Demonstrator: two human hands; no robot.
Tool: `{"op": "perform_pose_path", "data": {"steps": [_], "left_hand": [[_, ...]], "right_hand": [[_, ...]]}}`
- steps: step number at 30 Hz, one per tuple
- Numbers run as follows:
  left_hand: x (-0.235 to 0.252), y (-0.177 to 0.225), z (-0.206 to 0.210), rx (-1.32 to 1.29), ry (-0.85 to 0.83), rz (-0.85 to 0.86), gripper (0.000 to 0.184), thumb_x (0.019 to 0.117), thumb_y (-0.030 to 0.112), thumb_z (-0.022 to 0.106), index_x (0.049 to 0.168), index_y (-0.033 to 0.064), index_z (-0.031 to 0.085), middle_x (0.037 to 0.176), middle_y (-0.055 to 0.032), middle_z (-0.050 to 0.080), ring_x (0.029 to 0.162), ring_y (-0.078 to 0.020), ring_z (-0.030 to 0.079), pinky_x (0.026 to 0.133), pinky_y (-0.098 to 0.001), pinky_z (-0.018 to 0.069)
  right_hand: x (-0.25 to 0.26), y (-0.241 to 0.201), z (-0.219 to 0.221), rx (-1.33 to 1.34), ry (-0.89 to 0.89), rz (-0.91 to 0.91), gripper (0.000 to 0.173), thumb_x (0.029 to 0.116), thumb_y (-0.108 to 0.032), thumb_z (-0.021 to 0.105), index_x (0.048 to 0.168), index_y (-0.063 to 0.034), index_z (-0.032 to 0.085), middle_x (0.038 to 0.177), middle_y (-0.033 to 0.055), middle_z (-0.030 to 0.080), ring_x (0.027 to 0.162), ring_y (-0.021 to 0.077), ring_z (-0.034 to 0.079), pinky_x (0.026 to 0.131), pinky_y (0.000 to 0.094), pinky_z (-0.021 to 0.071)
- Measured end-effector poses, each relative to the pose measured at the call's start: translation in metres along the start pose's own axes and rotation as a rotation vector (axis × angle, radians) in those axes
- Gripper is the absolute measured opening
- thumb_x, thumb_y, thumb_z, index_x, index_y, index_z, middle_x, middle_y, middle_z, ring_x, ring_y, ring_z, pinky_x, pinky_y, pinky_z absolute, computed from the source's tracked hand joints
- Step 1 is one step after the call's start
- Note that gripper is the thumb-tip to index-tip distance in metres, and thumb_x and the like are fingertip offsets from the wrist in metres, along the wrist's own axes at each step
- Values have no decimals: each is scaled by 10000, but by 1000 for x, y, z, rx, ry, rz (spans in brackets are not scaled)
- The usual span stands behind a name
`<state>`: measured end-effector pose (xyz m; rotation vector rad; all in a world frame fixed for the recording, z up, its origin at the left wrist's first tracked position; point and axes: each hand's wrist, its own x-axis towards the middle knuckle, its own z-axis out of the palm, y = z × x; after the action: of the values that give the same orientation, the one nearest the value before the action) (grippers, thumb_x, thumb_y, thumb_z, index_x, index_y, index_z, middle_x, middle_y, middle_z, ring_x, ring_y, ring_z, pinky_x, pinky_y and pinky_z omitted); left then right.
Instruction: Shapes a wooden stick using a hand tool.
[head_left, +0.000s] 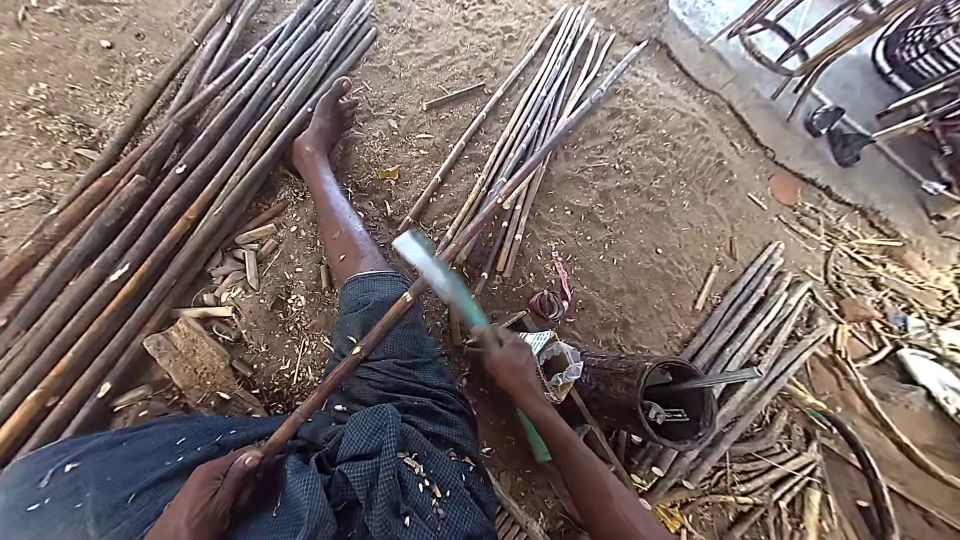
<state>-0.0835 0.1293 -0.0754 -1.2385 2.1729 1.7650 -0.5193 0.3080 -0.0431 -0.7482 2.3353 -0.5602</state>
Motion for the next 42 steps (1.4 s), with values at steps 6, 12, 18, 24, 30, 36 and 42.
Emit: {"op": "perform_pose_path", "data": {"steps": [6, 12, 18, 24, 30, 36, 42], "left_hand": [[4, -1, -7, -181, -125, -47, 593, 1013, 677, 335, 1024, 154, 616, 591, 43, 490, 429, -93, 460, 389, -273, 416], [4, 3, -10, -245, -186, -139, 558, 1018, 637, 332, 921, 166, 615, 581, 26, 506, 413, -101, 465, 372, -265, 407], [6, 4, -15, -423, -283, -188, 534, 1037, 582, 320, 855, 176, 615, 565, 33, 491, 396, -75, 454, 362, -236, 401], [11, 9, -15, -501, -332, -187, 564, 1029, 620, 340, 831, 175, 623, 552, 47, 479, 391, -54, 450, 356, -212, 393], [6, 3, 7, 11, 77, -14, 620, 998, 682, 357, 937, 143, 660, 590, 54, 547, 462, -82, 518, 437, -305, 468], [-6, 0, 20, 367, 296, 79, 820, 970, 789, 228, 993, 117, 697, 600, -28, 584, 505, -187, 591, 482, -459, 505], [-29, 15, 21, 529, 353, 135, 793, 1032, 686, 227, 1043, 41, 689, 684, -146, 653, 579, -327, 664, 503, -541, 521]], "right_hand": [[0, -13, 5, -147, -104, -74, 542, 1019, -594, 516, 934, -83, 677, 721, 125, 621, 674, 322, 639, 616, 566, 523], [-7, -3, 13, -243, -98, -190, 547, 1020, -610, 473, 915, -107, 661, 685, 101, 616, 647, 297, 653, 596, 537, 533], [-1, 1, 13, -55, 20, -110, 551, 1030, -602, 482, 911, -93, 654, 653, 93, 575, 560, 259, 587, 523, 493, 502], [2, 2, 11, -15, -43, -68, 596, 1035, -627, 437, 928, -78, 644, 644, 101, 562, 544, 267, 574, 512, 488, 503], [6, -19, -20, 12, 59, 72, 648, 1011, -690, 426, 954, -79, 635, 641, 123, 561, 511, 287, 556, 466, 492, 471], [-2, -40, -28, -126, -57, 1, 584, 1026, -614, 485, 968, -63, 671, 731, 165, 608, 656, 359, 617, 572, 582, 491], [13, -26, -65, -115, 94, 74, 585, 1057, -575, 444, 994, -41, 674, 762, 177, 621, 684, 365, 621, 617, 602, 493]]}}
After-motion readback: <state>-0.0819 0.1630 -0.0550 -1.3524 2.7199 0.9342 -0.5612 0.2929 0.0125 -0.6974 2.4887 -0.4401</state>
